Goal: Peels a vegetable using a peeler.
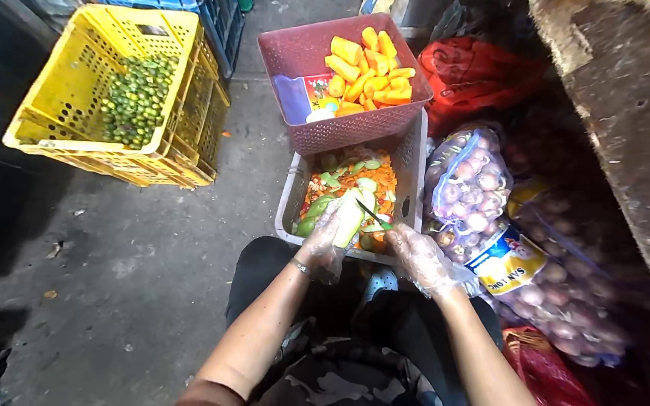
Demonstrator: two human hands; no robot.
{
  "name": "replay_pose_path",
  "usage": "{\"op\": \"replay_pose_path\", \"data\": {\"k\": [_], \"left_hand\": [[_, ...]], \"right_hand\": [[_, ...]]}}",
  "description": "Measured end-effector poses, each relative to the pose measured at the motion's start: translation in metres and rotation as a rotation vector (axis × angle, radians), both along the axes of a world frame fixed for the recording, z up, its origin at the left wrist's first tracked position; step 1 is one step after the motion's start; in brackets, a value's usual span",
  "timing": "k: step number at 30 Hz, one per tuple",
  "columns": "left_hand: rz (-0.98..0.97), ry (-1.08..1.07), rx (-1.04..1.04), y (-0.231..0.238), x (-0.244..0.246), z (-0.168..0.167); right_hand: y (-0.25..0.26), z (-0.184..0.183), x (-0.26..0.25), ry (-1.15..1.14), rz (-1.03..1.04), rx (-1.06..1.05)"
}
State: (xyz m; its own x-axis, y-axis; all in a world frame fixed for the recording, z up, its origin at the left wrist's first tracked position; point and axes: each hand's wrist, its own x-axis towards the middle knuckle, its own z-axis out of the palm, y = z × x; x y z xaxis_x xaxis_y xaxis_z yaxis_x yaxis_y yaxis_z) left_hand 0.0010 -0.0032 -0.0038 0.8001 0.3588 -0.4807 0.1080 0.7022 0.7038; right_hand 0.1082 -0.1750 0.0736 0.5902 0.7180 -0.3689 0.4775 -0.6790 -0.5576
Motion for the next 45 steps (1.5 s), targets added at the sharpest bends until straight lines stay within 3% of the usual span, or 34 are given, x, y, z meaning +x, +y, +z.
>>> {"op": "replay_pose_path", "data": {"k": [7,11,13,18,21,24,26,33,35,38,41,45], "left_hand": [[-0.157,-0.016,0.184,0.007,-0.004,-0.003],[-0.348,-0.075,0.293,0.007,-0.009,0.002],[-0.327,-0.069,0.304,0.009,-0.01,0.008],[-0.075,0.105,0.325,0.007,-0.001,-0.004],[0.001,0.044,0.205,0.004,-0.003,0.001],[0.076,-0.161,-0.11,0.005,-0.005,0.012],[0.084,-0.219,-0.16,0.007,-0.009,0.013],[0.051,-0.15,-0.401,-0.002,-0.009,0.022],[-0.022,-0.213,-0.394,-0.001,-0.008,0.018],[0.024,-0.155,-0.186,-0.001,-0.006,0.008],[0.19,-0.02,-0.123,-0.001,0.0,0.0],[0.24,0.052,-0.193,0.001,0.003,-0.001]], "right_hand": [[0.012,-0.008,0.018,0.05,0.075,-0.066],[0.02,-0.049,0.038,0.069,0.002,-0.437],[0.016,-0.065,0.042,0.11,-0.047,-0.486],[0.012,-0.015,0.018,0.056,-0.209,-0.184],[0.008,0.007,-0.007,0.003,-0.08,-0.134],[0.009,0.009,-0.012,-0.019,-0.099,-0.218],[0.01,0.009,-0.014,-0.021,-0.129,-0.19],[0.021,0.0,-0.044,0.032,-0.116,-0.058],[0.018,-0.008,-0.044,0.079,-0.13,-0.033],[0.004,-0.013,-0.04,0.112,-0.178,0.002],[-0.01,-0.017,-0.047,-0.103,-0.212,0.056],[-0.009,-0.02,-0.069,-0.33,-0.052,0.05]]}}
